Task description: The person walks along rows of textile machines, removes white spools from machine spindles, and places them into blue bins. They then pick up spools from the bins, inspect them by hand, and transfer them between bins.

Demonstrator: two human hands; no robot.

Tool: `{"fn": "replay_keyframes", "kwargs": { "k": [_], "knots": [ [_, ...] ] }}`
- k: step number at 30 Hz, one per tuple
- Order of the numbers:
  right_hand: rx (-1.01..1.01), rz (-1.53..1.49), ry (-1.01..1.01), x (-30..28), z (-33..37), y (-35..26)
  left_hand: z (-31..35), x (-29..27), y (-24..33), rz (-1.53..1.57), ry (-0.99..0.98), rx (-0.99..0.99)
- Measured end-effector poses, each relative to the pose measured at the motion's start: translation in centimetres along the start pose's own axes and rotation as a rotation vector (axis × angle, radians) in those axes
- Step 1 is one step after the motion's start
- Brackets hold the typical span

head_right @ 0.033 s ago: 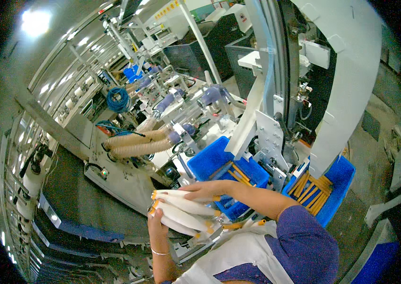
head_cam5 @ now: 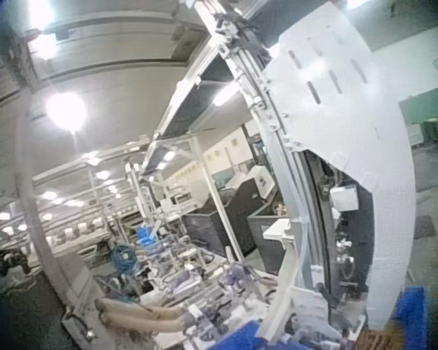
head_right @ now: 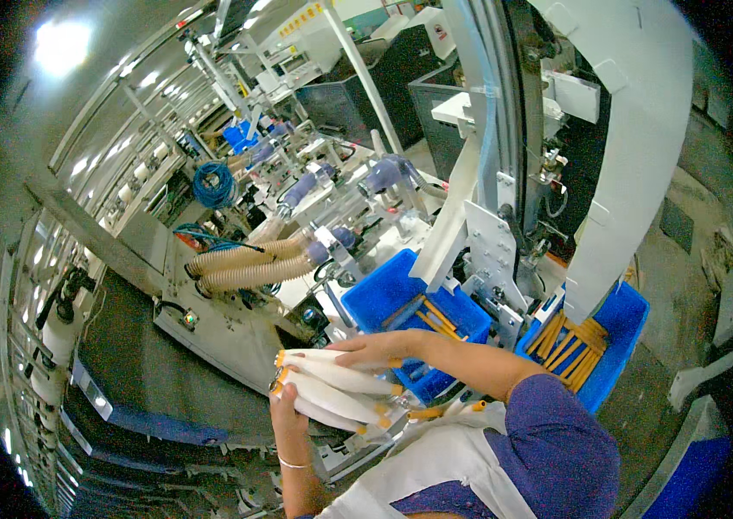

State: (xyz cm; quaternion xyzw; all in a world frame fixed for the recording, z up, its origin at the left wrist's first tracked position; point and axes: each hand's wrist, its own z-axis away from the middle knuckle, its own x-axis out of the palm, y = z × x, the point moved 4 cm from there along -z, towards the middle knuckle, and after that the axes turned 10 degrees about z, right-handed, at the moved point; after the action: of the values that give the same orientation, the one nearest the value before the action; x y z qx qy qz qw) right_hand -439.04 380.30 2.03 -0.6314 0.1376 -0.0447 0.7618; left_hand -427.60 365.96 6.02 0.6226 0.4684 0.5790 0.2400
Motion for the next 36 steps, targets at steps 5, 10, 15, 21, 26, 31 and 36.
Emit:
{"fn": "replay_keyframes", "kwargs": {
  "k": [5,10,15,21,26,31,36],
  "knots": [
    [0.227,-0.339,-0.306,-1.8,2.9,3.5,0.5,-2.0,0.7,0.091,0.205,0.104],
    [-0.053,-0.156,0.230,-4.6,4.5,5.2,0.3,-5.1,1.5,0.200,0.152,0.126],
    [-0.516,-0.841,0.456,-4.7,6.0,4.1,0.0,-5.8,0.5,0.302,0.191,0.166],
    [-0.189,-0.522,1.036,-10.8,13.5,3.0,-0.2,-5.9,1.8,0.188,0.177,0.243],
    [-0.468,0.330,0.837,-3.2,7.0,-3.4,-1.2,-3.5,-0.4,0.201,0.175,0.108],
    [-0.116,0.769,0.656,3.1,0.9,-3.1,-1.5,-1.1,-2.2,0.200,0.158,0.095],
    [-0.109,0.477,0.309,1.0,3.3,-1.1,-0.3,-2.4,-1.0,0.201,0.244,0.177]
  ]
}}
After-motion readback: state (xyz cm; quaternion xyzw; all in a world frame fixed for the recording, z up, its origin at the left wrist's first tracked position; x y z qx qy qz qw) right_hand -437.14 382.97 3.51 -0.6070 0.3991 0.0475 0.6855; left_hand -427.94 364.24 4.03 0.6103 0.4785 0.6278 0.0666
